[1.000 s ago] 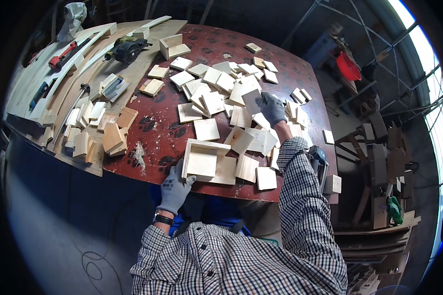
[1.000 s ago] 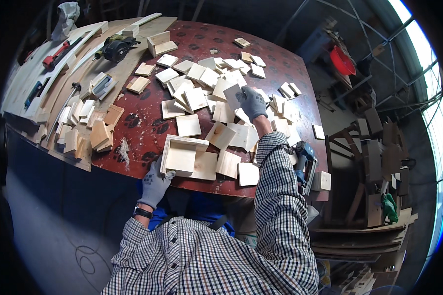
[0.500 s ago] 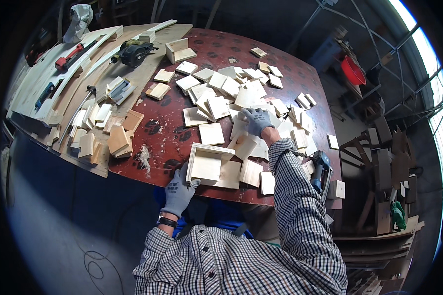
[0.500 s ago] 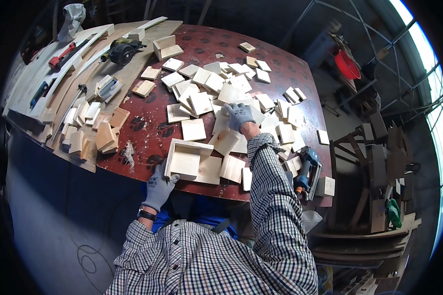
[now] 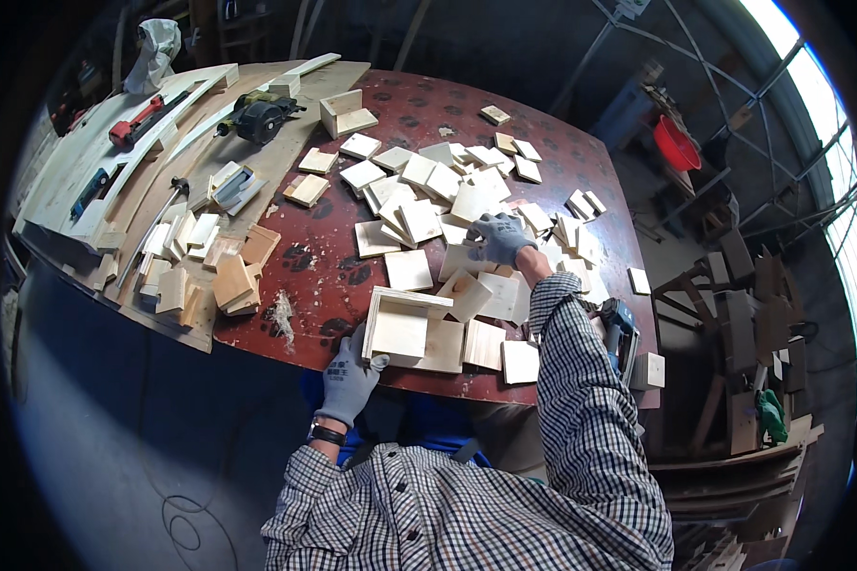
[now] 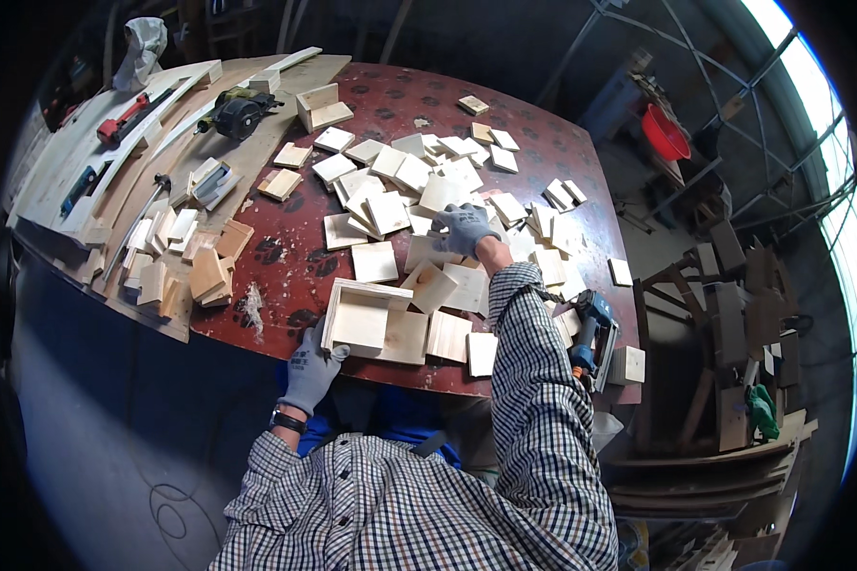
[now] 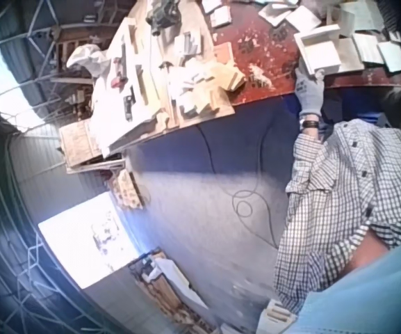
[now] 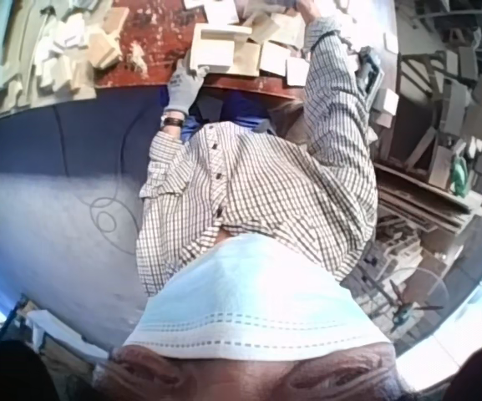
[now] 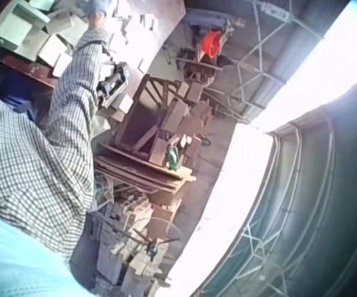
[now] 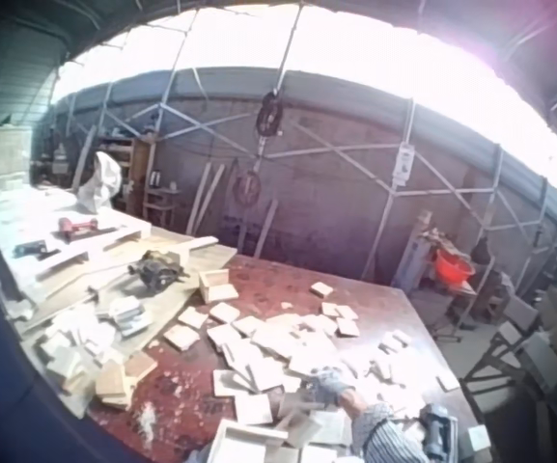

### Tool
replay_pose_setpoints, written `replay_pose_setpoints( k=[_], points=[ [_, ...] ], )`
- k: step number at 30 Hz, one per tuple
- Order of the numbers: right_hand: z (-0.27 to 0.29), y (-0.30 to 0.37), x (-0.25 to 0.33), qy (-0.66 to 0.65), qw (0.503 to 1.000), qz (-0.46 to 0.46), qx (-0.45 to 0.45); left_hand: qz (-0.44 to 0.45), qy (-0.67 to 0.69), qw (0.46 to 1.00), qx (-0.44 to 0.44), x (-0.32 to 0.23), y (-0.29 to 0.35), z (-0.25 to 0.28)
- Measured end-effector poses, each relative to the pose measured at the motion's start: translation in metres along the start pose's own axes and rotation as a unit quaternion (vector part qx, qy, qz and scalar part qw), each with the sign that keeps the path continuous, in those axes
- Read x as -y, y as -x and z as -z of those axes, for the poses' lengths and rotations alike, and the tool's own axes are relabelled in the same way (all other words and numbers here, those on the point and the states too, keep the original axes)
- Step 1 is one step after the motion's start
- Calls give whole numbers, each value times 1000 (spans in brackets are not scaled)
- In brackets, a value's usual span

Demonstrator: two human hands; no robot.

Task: The person assembles small wooden boxes by hand, arranging four cut pieces into a rectangular frame and securing them with a pneumatic nail gun. The person repeats this process multiple times, stacking completed boxes on the workbench.

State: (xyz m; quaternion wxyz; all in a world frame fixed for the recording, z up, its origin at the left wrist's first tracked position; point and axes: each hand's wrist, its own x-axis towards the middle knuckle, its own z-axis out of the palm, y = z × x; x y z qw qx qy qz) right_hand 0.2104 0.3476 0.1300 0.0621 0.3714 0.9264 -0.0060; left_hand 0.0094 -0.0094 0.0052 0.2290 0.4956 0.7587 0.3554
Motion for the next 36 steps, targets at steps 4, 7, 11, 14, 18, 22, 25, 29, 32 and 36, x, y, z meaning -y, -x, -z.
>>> replay_pose_setpoints(
  k=[4,7,11,14,18,22,25,29,32,36],
  points=[
    [-2,9,-8,-117,991,18,-65,-12,-11,1000,-2,-7,0,3],
    [-8,16,-9,-232,960,-25,-154,-7,-10,1000,4,-12,1,6],
    [-11,22,-2,-433,852,-56,-290,-16,0,1000,-3,-10,1,7],
    [-8,27,4,-595,741,-70,-304,-11,1,1000,11,-12,1,8],
    [16,48,45,-829,507,-58,-229,-7,-20,1000,1,-8,3,12],
    [27,76,64,-851,491,-26,-185,-18,-29,999,-4,-7,3,8],
    [34,91,69,-859,481,10,-175,-39,-27,999,-6,-12,1,7],
    [24,88,61,-869,475,28,-134,-43,-9,999,-6,-15,1,11],
    [19,88,55,-872,472,40,-126,-62,-4,998,-24,-11,2,7],
    [16,90,57,-874,463,50,-139,-67,-10,997,-25,-9,1,6]
  ],
)
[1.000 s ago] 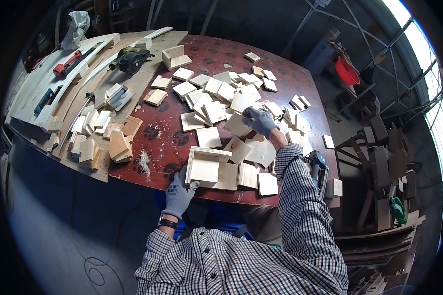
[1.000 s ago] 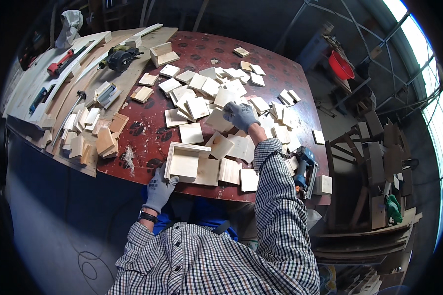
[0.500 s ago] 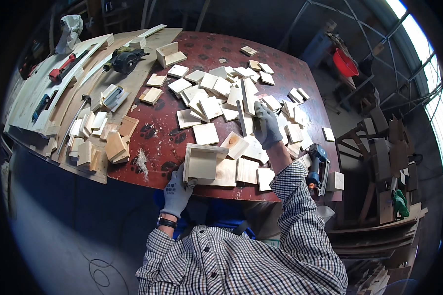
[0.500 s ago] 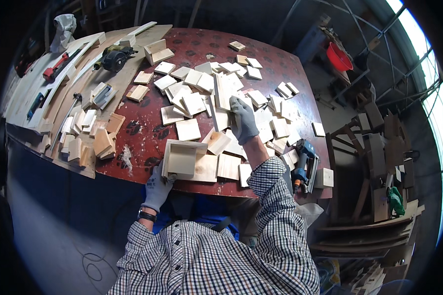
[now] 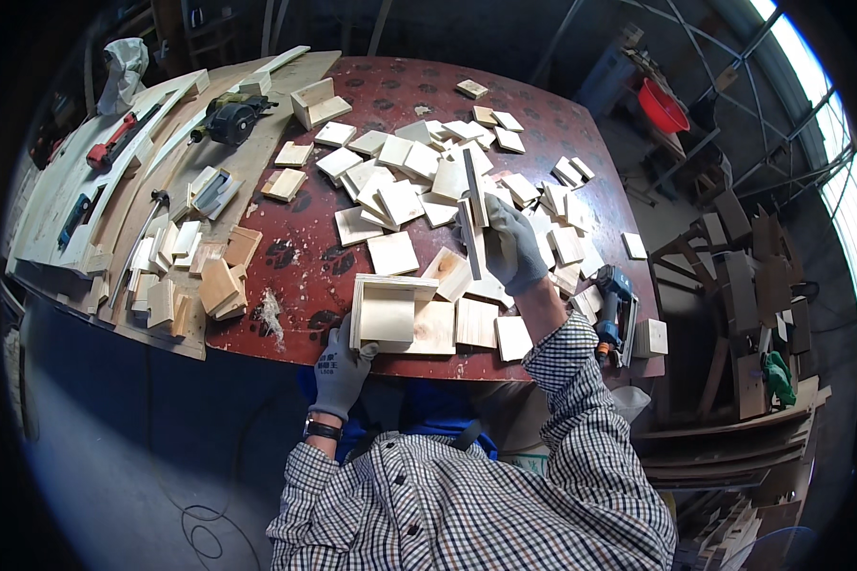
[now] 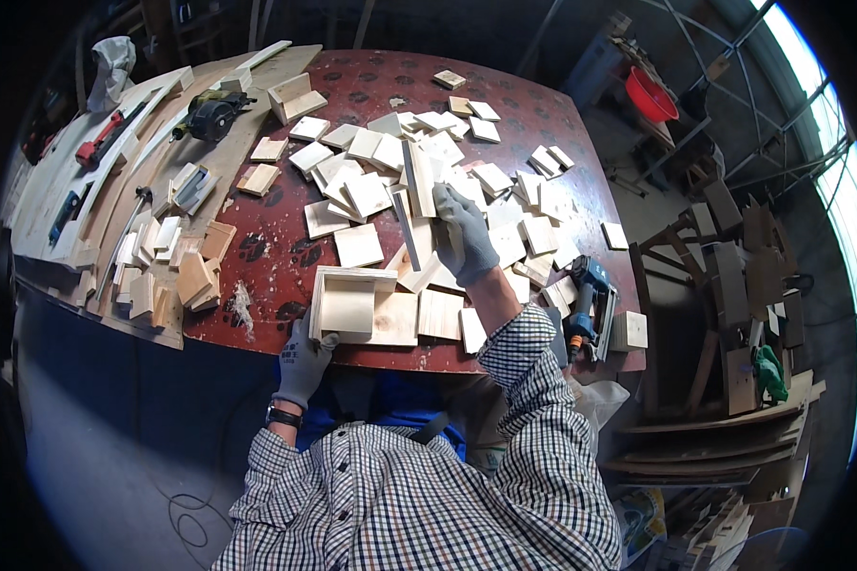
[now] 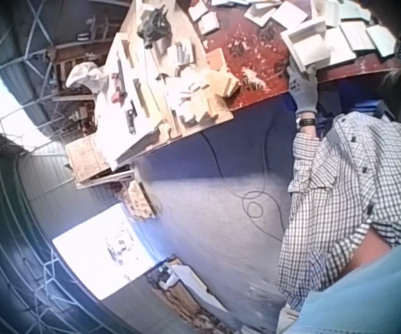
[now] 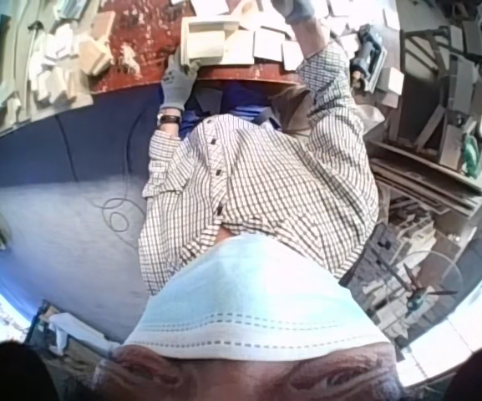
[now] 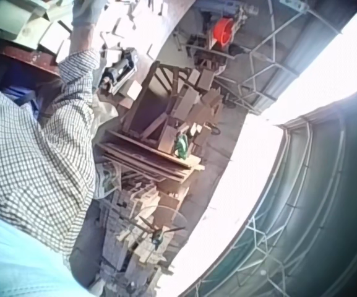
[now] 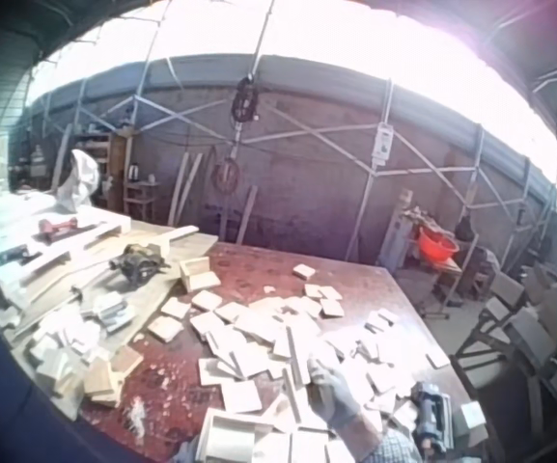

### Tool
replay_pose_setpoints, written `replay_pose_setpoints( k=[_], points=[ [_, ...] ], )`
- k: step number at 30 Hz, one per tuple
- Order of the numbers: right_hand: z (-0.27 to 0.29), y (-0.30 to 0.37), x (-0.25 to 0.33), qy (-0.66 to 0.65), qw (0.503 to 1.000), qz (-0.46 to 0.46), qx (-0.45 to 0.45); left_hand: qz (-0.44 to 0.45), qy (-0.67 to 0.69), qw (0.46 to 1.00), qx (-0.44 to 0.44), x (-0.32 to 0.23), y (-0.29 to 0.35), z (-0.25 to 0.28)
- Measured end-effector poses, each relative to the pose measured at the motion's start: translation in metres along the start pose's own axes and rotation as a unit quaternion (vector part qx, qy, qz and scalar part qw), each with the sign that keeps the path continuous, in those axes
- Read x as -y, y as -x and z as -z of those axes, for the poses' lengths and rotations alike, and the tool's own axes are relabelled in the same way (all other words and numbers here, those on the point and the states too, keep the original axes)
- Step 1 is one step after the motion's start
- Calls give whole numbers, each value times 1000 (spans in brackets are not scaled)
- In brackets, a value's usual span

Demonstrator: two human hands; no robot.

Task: The person assembles small wooden boxes by hand, arranging four cut pieces into a rectangular frame and securing them with a pneumatic nail gun. The person repeats this process multiple times, stacking completed boxes on the workbench.

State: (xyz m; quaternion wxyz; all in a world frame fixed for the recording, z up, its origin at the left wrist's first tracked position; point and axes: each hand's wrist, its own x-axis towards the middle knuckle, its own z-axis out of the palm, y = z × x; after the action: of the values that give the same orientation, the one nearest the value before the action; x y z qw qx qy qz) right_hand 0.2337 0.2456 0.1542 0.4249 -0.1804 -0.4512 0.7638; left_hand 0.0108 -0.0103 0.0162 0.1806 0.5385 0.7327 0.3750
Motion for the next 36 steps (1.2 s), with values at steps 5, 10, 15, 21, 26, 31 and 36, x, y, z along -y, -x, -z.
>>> replay_pose_setpoints(
  k=[5,10,15,21,26,31,36],
  points=[
    [-12,12,0,186,974,15,-131,31,-47,998,26,4,0,0],
    [36,49,-34,258,924,79,-271,11,-38,999,14,11,3,-4],
    [70,93,-54,345,840,100,-406,14,-9,999,28,-1,-1,2],
    [105,112,-57,442,782,108,-426,16,3,1000,27,1,0,1],
    [88,123,-41,612,673,63,-410,-13,-17,1000,16,5,1,0],
    [91,131,-36,749,557,15,-358,-10,-28,999,23,11,1,-1],
    [78,138,-19,666,634,-23,-393,-2,-44,998,35,7,-1,1]
  ],
)
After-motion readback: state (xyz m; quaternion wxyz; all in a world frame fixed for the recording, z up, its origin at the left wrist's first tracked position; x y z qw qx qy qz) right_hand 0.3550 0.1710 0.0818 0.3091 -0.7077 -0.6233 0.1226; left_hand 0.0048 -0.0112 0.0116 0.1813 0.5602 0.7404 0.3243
